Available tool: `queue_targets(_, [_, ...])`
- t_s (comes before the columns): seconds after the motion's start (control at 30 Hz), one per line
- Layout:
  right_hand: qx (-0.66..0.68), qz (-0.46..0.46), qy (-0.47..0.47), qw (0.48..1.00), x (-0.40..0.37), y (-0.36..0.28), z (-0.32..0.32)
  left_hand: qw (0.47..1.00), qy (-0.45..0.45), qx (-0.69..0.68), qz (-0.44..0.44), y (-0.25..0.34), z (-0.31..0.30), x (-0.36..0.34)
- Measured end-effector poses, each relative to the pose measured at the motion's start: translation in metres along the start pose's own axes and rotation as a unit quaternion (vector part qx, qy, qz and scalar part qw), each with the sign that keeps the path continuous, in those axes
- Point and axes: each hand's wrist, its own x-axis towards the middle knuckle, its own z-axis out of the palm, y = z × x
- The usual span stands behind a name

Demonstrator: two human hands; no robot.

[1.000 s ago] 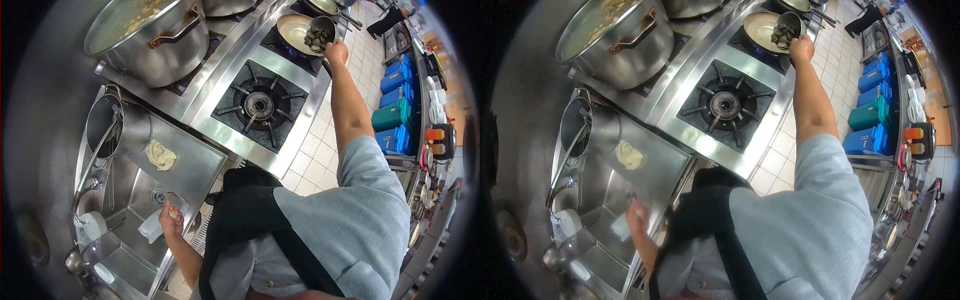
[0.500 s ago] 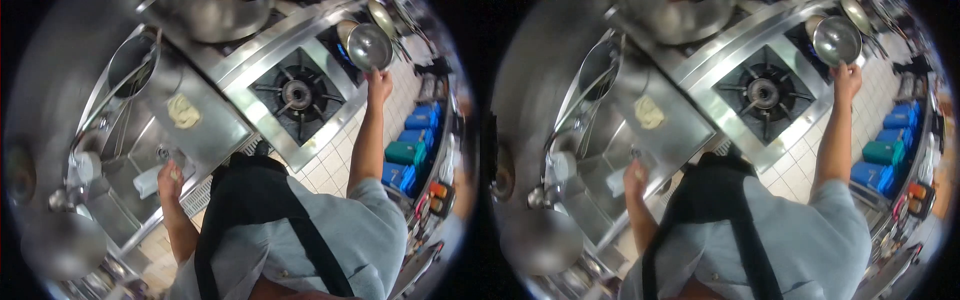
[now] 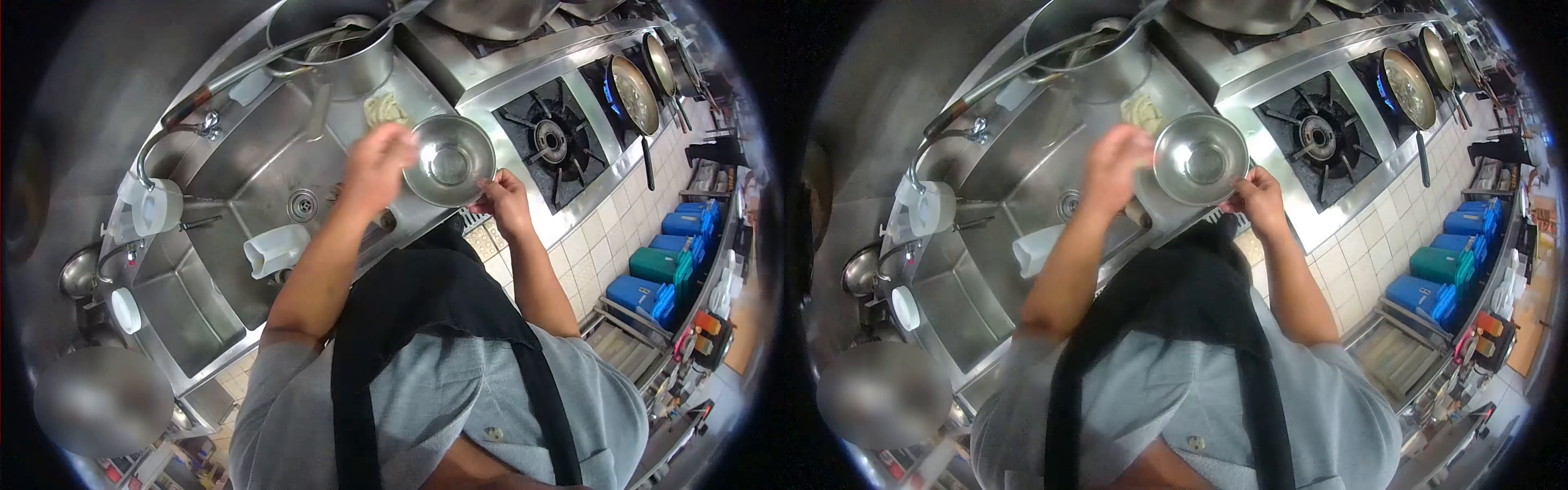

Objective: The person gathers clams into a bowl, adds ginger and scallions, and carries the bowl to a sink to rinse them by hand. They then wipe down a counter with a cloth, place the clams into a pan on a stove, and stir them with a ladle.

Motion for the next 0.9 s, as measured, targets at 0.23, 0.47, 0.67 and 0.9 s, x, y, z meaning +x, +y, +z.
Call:
queue_targets(0.23, [0.010, 0.004, 0.045, 0.999, -0.012, 0.028, 0.042, 0.991, -0.130, 0.008, -0.035, -0.069, -0.027, 0.024])
queue_targets(0.47, [0.023, 0.008, 0.044, 0.999, -0.015, 0.041, 0.049, 0.984, -0.148, -0.097, -0.020, -0.061, -0.034, 0.018])
queue_targets(0.67, [0.019, 0.023, 0.019, 0.999, -0.017, 0.032, 0.047, 0.976, -0.154, 0.132, 0.080, -0.054, -0.018, 0.012])
queue_targets(0.9, [-0.009, 0.036, -0.034, 0.999, -0.014, 0.033, 0.034, 0.991, -0.134, -0.007, 0.000, -0.069, 0.004, 0.010])
